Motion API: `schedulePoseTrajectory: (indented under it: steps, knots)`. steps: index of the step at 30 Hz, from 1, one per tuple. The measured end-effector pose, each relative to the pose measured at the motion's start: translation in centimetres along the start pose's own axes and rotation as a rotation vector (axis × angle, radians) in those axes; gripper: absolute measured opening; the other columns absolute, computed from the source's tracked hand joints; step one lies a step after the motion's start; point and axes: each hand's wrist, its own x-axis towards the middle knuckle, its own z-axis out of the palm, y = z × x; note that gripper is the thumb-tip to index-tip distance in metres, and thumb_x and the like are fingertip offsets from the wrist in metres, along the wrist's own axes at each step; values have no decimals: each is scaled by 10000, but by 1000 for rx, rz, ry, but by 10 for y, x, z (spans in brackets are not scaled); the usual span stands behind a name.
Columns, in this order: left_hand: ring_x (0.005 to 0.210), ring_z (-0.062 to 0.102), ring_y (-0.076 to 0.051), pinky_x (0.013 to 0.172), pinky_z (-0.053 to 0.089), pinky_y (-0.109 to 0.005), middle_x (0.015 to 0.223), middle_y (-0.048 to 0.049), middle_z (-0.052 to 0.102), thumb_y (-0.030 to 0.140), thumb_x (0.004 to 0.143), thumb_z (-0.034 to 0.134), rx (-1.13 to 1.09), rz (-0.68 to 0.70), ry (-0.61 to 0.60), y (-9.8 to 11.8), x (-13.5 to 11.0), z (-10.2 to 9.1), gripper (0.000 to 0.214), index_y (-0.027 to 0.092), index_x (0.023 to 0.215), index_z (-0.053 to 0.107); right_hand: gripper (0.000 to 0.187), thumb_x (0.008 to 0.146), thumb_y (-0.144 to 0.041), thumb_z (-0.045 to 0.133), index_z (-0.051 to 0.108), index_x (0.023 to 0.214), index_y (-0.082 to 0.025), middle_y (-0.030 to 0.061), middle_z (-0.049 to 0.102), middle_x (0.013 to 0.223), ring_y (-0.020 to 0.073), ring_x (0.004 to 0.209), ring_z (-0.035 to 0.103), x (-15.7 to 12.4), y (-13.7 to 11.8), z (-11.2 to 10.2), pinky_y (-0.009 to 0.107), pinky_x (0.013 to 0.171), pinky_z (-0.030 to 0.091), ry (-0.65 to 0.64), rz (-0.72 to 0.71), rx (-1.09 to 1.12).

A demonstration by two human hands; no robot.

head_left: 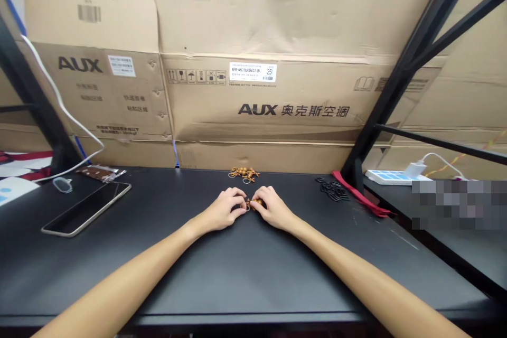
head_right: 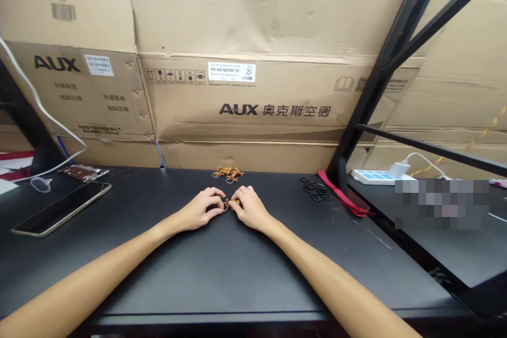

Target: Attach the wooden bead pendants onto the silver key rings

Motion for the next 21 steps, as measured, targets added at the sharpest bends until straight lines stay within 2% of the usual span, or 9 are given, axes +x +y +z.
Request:
schedulePoseTrajectory:
  steps: [5, 9, 17, 21]
  knots:
    - [1055, 510, -218, 939, 396, -399, 1124, -57, 555, 275, 855, 565, 49, -10, 9, 8, -2, 0, 98, 191, 821, 603, 122, 904, -267, 519, 566, 816, -196, 25, 589, 841, 165, 808, 483, -1, -6, -3, 311, 769, 408, -48, -59, 103]
    - [1042, 507, -212, 920, 402, -393, 1129, -68, 551, 214, 894, 486, 95, 6, 41, 7, -1, 2, 152, 178, 793, 593, 131, 911, -254, 505, 562, 809, -195, 20, 585, 840, 157, 801, 487, 0, -8, -3, 304, 779, 407, -65, -87, 134]
    - [1053, 504, -202, 930, 398, -378, 1135, -61, 546, 221, 894, 496, 60, 26, 4, -1, -1, 1, 132, 191, 813, 596, 157, 896, -249, 515, 569, 763, -184, 48, 591, 828, 188, 812, 487, 1, 10, 0, 311, 755, 417, 43, 123, -56]
    - [1045, 508, -208, 911, 399, -385, 1117, -64, 544, 242, 896, 488, 156, -35, 50, -11, -1, -1, 148, 187, 801, 588, 147, 899, -274, 516, 617, 835, -188, 58, 607, 899, 193, 839, 500, 1, 17, -1, 317, 785, 413, 38, 157, -173]
